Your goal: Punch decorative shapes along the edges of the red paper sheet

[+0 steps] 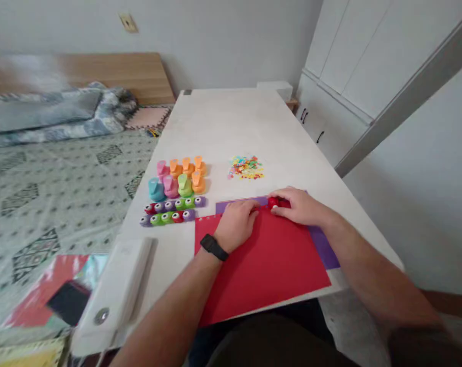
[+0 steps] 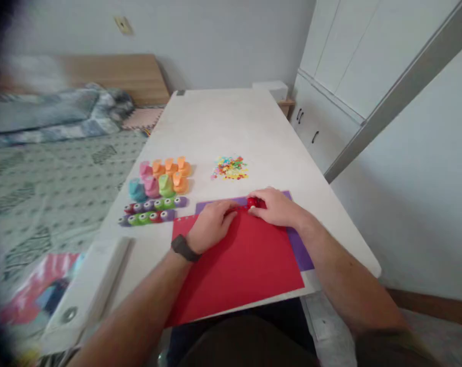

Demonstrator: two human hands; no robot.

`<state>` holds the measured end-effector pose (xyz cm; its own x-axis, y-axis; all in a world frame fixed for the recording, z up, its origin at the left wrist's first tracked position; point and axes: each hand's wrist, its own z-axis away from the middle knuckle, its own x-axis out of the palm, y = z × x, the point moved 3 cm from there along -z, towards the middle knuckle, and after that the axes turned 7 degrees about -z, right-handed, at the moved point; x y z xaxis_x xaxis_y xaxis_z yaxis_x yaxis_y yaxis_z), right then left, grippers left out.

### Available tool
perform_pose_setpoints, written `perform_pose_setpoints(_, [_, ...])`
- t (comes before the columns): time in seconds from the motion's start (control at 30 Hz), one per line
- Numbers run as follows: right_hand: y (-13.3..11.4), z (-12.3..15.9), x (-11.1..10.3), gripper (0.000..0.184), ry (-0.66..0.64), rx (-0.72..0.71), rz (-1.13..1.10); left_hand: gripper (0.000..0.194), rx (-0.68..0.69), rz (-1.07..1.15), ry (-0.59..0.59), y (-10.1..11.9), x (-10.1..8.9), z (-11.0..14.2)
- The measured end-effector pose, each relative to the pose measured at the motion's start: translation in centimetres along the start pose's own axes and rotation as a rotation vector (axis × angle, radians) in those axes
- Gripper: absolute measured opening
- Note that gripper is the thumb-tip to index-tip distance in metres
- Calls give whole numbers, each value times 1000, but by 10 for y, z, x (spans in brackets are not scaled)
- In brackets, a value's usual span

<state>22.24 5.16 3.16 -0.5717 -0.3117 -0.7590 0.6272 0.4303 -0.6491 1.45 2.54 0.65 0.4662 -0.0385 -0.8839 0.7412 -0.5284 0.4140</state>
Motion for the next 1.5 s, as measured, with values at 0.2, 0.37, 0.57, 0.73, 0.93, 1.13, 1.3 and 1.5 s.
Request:
perform_pose_setpoints(0.2, [2,2,-1,32,-12,18,-17,18,-8,3,7,1,-2,-2])
perform_pose_setpoints(0.37, [3,2,-1,34,-22,7,-44,19,-19,11,12,1,-2,-1])
perform_pose_setpoints(0.57, [3,1,0,34,-38,19,-44,19,-35,-15,-12,2,-3,-1])
perform_pose_setpoints(0.73, [3,1,0,32,-48,25,-56,20,-35,-25,-24,3,-4,-1])
perform_pose_setpoints(0.93, [4,1,1,27,-53,34,-45,20,-27,-27,-31,4,-4,-2])
perform_pose_setpoints(1.13, [3,1,0,26,-63,64,-31,19,-12,-19,-19,4,-4,-2])
perform_pose_setpoints(1.3, [1,0,0,27,-79,60,-35,18,-15,-18,-15,4,-5,-2])
perform_pose_setpoints(1.5, [1,0,-1,26,-79,80,-31,19,-16,-16,-14,4,-5,-1])
